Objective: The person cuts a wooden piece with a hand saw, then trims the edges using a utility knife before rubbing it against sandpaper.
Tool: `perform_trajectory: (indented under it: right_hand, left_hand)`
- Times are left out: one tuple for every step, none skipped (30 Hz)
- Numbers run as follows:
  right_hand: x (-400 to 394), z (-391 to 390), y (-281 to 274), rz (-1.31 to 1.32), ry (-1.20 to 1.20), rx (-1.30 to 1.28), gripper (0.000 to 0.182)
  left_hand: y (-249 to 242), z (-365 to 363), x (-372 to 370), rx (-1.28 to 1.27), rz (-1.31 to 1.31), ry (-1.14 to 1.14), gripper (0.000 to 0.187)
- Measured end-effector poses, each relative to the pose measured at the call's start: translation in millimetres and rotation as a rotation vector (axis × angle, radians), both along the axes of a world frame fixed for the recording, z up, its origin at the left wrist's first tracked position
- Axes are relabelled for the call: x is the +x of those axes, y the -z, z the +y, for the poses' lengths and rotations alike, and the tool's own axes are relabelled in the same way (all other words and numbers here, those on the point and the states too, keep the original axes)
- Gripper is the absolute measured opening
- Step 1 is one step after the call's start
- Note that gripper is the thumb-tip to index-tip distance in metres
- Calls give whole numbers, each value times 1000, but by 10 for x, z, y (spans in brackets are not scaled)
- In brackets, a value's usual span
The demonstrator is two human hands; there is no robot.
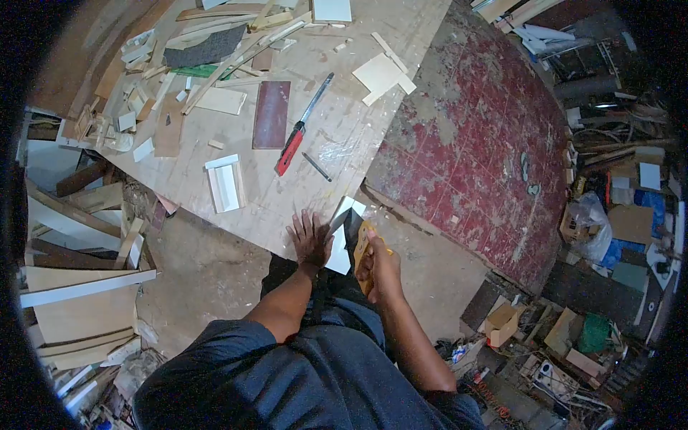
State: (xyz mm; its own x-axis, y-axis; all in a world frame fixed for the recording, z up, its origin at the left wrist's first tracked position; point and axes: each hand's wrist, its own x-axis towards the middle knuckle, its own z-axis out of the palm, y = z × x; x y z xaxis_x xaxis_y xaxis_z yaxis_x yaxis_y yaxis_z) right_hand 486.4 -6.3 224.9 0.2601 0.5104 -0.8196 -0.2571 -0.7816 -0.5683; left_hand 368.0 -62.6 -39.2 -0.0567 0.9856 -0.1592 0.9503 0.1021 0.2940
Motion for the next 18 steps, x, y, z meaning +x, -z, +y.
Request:
perform_trajectory:
  right_hand:
    - [-3,6,1,26,24,-22,33]
    - [18,4,26,24,30,-29,33]
    - [53,3,70,-43,-5,-51,32]
    - [76,4,113,-108,-43,-74,31]
    - [83,-6,150,-106,-39,-83,31]
    - [77,-34,184,-148,-22,-93,31]
    - [66,4,248,-189,-12,-94,30]
    - [32,30,428,-185,-17,-105,30]
    - [-31,-24,659,-201,37,-65,28]
    - [-136,-45,711,-218,94,-15,27]
    - [-203,-31,715,-258,58,-54,27]
    - [-203,-24,711,-246,54,-56,27]
    - [-156,-32,696,-238,55,-58,27]
    - [-81,-21,679,-236,60,-55,27]
    - [-22,2,514,-188,45,-83,25]
    - [12,-36,497,-192,51,-90,25]
    - [22,-67,496,-164,43,-60,25]
    - [0,-63,518,-129,34,-26,25]
  left_hand:
    - [-14,12,-4,-6,0,1,86]
    - [-30,16,1,-24,7,1,85]
    - [-14,15,20,-42,13,4,85]
    - [5,15,34,-50,12,12,85]
    - [34,24,39,4,11,-3,83]
    - [38,27,30,54,13,-21,82]
    - [63,97,24,50,18,-26,82]
    - [75,118,39,38,15,-41,80]
    - [44,33,78,15,7,-48,77]
    - [22,-39,113,2,2,-40,77]
    - [45,50,109,26,12,-38,76]
    - [41,40,64,37,28,-29,74]
    - [44,43,69,-8,34,-34,72]
    - [52,47,45,-6,34,-22,72]
    - [48,52,33,-66,13,-4,72]
    - [40,31,37,-132,-7,11,73]
    - [38,36,69,-136,-7,16,73]
    - [51,72,103,-155,34,2,72]
